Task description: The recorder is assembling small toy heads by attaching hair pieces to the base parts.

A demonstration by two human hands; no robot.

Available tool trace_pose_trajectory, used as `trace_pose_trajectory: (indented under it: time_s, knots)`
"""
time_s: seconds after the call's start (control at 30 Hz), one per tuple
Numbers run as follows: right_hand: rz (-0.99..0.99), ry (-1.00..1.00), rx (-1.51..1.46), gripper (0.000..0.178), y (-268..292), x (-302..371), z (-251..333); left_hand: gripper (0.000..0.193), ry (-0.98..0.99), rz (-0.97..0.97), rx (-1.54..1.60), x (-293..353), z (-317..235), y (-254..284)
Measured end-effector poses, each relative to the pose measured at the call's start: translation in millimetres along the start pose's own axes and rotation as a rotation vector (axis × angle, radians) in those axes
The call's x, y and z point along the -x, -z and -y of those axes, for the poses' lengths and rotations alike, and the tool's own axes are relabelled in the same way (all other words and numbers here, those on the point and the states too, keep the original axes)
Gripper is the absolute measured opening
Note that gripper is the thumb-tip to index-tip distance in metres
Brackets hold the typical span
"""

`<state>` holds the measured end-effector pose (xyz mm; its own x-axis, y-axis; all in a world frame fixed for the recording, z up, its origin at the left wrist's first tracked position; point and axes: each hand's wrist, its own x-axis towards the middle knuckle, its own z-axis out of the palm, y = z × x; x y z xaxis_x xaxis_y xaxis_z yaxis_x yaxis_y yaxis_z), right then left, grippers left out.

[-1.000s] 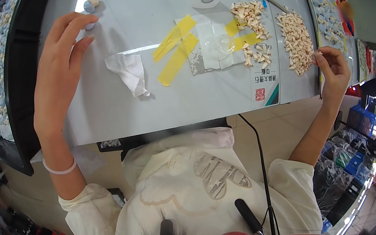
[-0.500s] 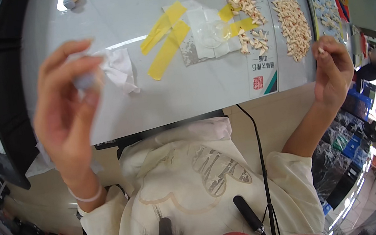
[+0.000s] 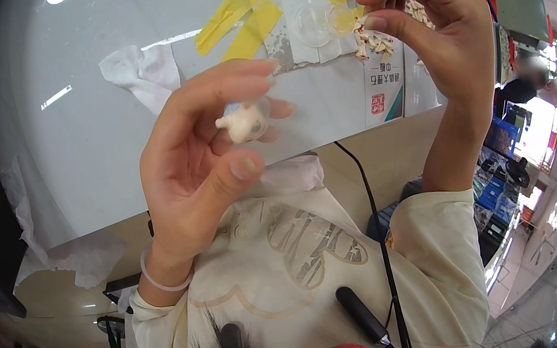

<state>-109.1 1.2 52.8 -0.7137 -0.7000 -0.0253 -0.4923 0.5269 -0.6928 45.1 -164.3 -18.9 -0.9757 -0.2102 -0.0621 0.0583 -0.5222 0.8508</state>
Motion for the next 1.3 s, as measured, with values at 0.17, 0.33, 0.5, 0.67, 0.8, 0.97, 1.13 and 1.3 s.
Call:
trace_pose_trajectory:
  time_s: [0.17,0.33,0.5,0.67,0.8,0.97,1.13,1.3]
  knots:
    - [0.027,-0.048,0.016,0.017,8,-1,-14,0.04,0.021,0.08,0.122,-1,7,7]
    - [0.014,0.004,0.03,0.013,11,-5,-25,0.047,0.082,-0.021,0.042,-2,4,3]
    - [-0.018,-0.056,0.157,0.012,4,-17,16,0.052,0.088,0.016,0.017,-6,2,2]
    - [0.051,-0.134,0.375,0.014,-11,-30,38,0.055,0.038,0.038,-0.025,-3,4,5]
    - [0.117,-0.125,0.587,0.014,-12,-33,51,0.053,0.081,0.034,0.021,-3,5,6]
    - [0.03,-0.016,0.619,0.015,-20,-32,40,0.051,-0.018,0.092,-0.024,-5,11,10]
    - [0.074,-0.107,0.612,0.016,-17,-25,39,0.051,-0.046,0.119,-0.038,-5,12,11]
    - [-0.089,0.058,0.545,0.014,-20,-22,22,0.053,-0.048,0.088,-0.038,-5,12,9]
